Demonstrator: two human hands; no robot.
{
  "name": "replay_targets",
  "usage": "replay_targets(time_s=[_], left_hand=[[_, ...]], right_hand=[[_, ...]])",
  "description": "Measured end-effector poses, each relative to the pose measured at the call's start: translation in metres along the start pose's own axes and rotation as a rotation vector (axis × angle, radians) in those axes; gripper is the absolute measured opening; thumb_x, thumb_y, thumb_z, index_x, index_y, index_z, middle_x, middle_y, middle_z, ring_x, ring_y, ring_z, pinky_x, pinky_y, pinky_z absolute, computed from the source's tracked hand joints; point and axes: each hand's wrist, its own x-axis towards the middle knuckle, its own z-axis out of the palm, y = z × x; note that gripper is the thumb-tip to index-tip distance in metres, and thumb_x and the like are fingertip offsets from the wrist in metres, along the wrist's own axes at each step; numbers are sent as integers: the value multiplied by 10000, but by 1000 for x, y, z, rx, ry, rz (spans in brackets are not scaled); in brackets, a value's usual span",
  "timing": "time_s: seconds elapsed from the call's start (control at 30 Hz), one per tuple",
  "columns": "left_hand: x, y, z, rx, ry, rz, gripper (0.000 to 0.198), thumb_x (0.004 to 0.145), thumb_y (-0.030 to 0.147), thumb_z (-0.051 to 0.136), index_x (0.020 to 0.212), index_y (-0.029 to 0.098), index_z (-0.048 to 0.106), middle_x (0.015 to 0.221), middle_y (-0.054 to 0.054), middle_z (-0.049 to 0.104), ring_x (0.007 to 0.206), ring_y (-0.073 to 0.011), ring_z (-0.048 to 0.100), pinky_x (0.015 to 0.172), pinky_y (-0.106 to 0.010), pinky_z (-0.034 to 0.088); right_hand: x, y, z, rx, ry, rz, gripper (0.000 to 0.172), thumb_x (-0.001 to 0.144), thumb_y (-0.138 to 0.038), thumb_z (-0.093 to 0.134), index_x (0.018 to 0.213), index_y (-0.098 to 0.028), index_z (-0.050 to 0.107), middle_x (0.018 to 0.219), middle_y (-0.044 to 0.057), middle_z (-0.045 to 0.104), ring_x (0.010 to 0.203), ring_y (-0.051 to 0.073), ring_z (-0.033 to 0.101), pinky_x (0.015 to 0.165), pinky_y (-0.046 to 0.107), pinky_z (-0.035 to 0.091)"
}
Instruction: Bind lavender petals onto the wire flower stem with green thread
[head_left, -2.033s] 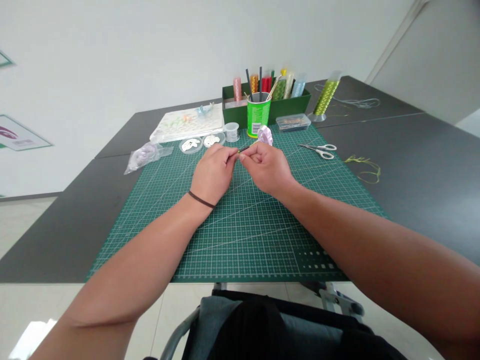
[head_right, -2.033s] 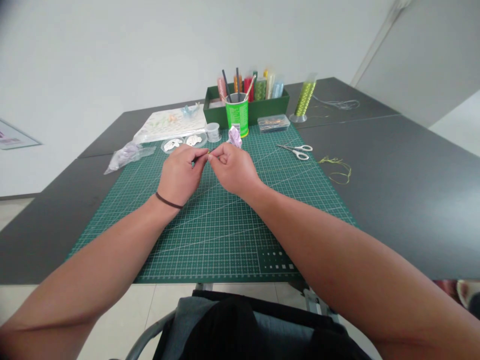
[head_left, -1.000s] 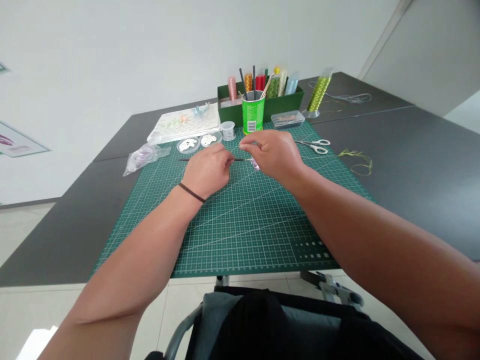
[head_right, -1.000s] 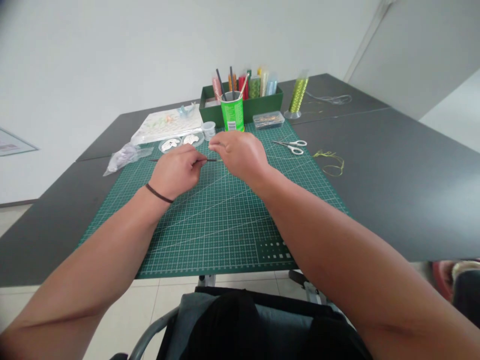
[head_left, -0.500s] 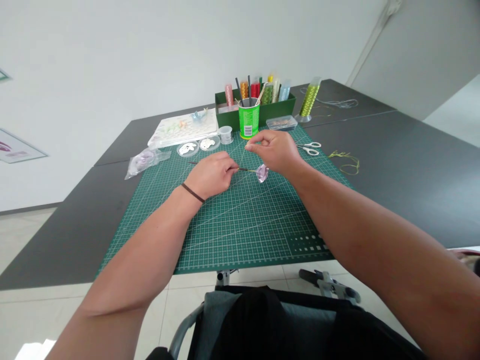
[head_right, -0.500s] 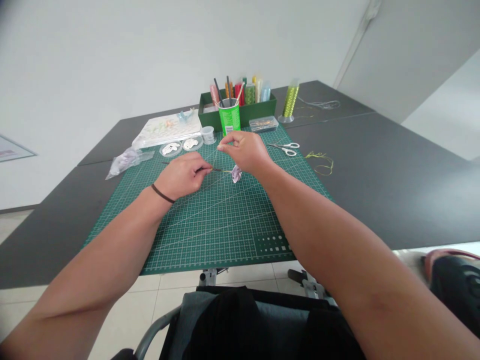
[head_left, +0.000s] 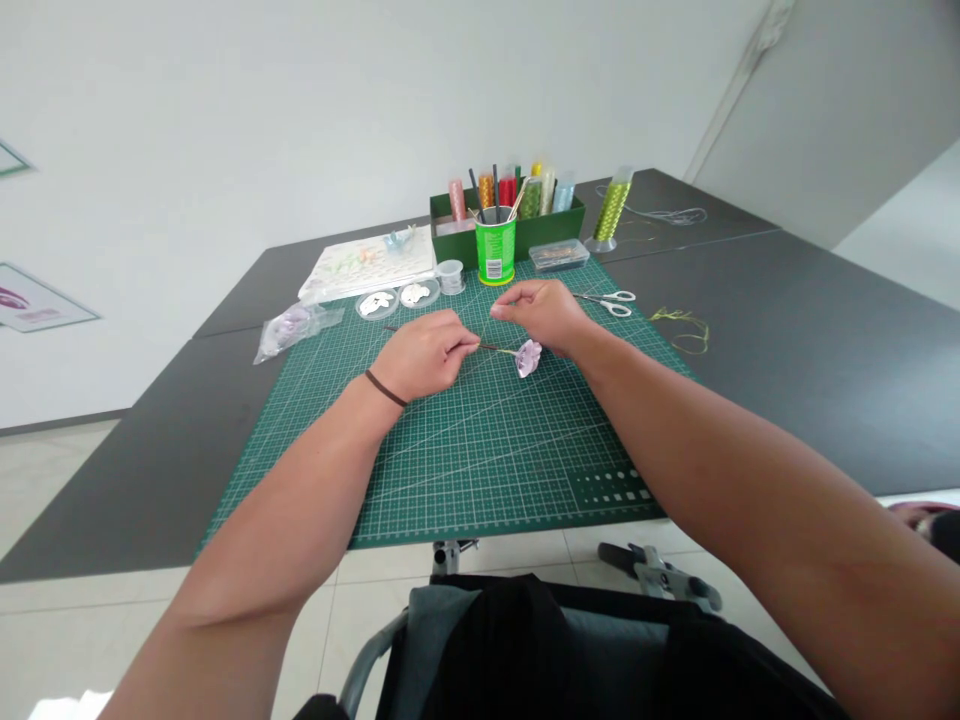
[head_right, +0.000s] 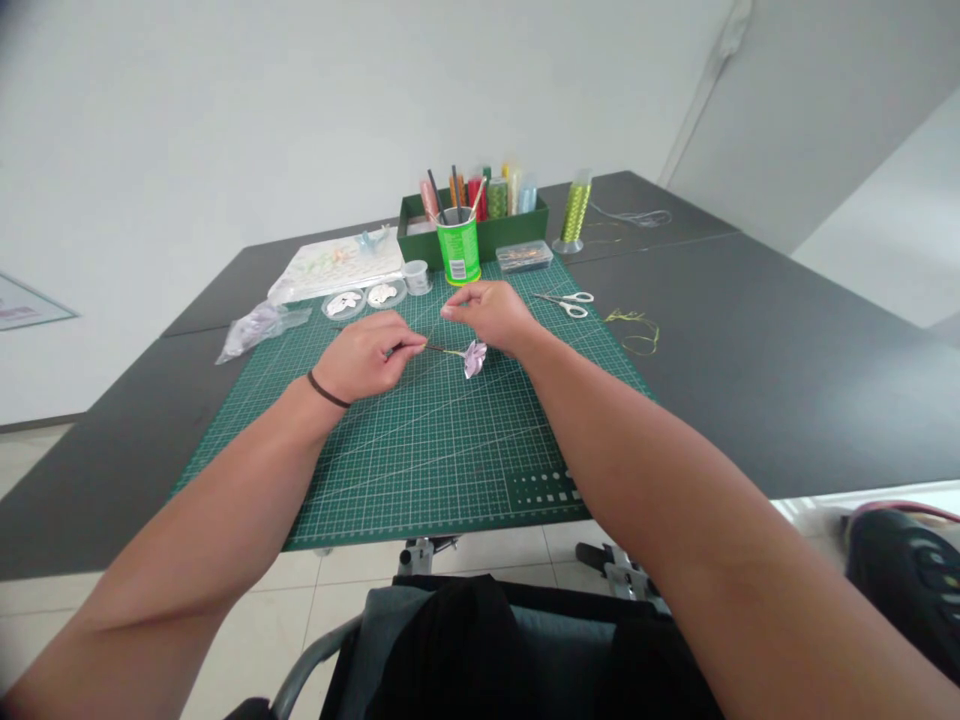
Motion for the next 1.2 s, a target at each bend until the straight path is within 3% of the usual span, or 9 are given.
replay_targets(time_s=[0.2, 0.33, 0.5, 0.63, 0.83, 1.03, 1.2], left_hand=[[-2, -3, 2, -23, 106, 41, 192, 1023, 209, 591, 985, 189, 778, 875, -53, 745, 821, -187, 691, 747, -337, 570], [-2, -3, 2, -27, 205, -24, 194, 1042, 251, 594, 1015, 202, 780, 883, -53, 757, 825, -193, 691, 770, -355, 564], [-1, -5, 3, -44, 291, -159, 166, 1038, 273, 624, 1017, 227, 782, 868, -38, 759, 842, -200, 683, 810, -366, 562], [0, -5, 4, -99, 354, -261, 127, 1021, 291, 671, 1003, 236, 784, 831, -16, 742, 815, -184, 671, 788, -338, 556], [2, -10, 9, -268, 470, -443, 67, 975, 243, 732, 1008, 219, 785, 892, -13, 764, 819, -161, 685, 807, -315, 562], [4, -22, 19, -543, 543, -650, 94, 947, 233, 768, 1039, 218, 783, 751, 19, 721, 656, -133, 645, 673, -279, 543], [6, -25, 22, -608, 549, -706, 71, 951, 237, 764, 1021, 231, 775, 677, 38, 667, 580, -121, 590, 601, -258, 511]], right_hand=[[1, 3, 2, 120, -58, 73, 183, 793, -167, 895, 760, -174, 715, 581, -54, 545, 546, 90, 412, 550, 281, 298], [0, 5, 3, 163, -94, 57, 253, 758, -292, 937, 749, -176, 712, 613, -26, 588, 581, 118, 471, 564, 290, 348], [-7, -4, 4, 56, -109, -55, 370, 726, -436, 964, 725, -183, 694, 711, 11, 648, 669, 142, 525, 627, 306, 425], [-10, -10, 7, 20, -85, -27, 301, 769, -377, 934, 755, -186, 701, 681, -9, 600, 661, 140, 508, 639, 312, 423], [-9, -10, 11, 7, -120, -25, 88, 862, -229, 791, 822, -172, 737, 561, -83, 424, 537, 88, 339, 547, 282, 272], [-14, -14, 14, -88, -148, -110, 97, 880, -270, 774, 852, -178, 766, 543, -87, 390, 527, 88, 321, 540, 291, 246], [-17, -17, 15, -154, -146, -176, 125, 883, -304, 754, 866, -182, 776, 549, -77, 394, 553, 102, 345, 556, 301, 262]])
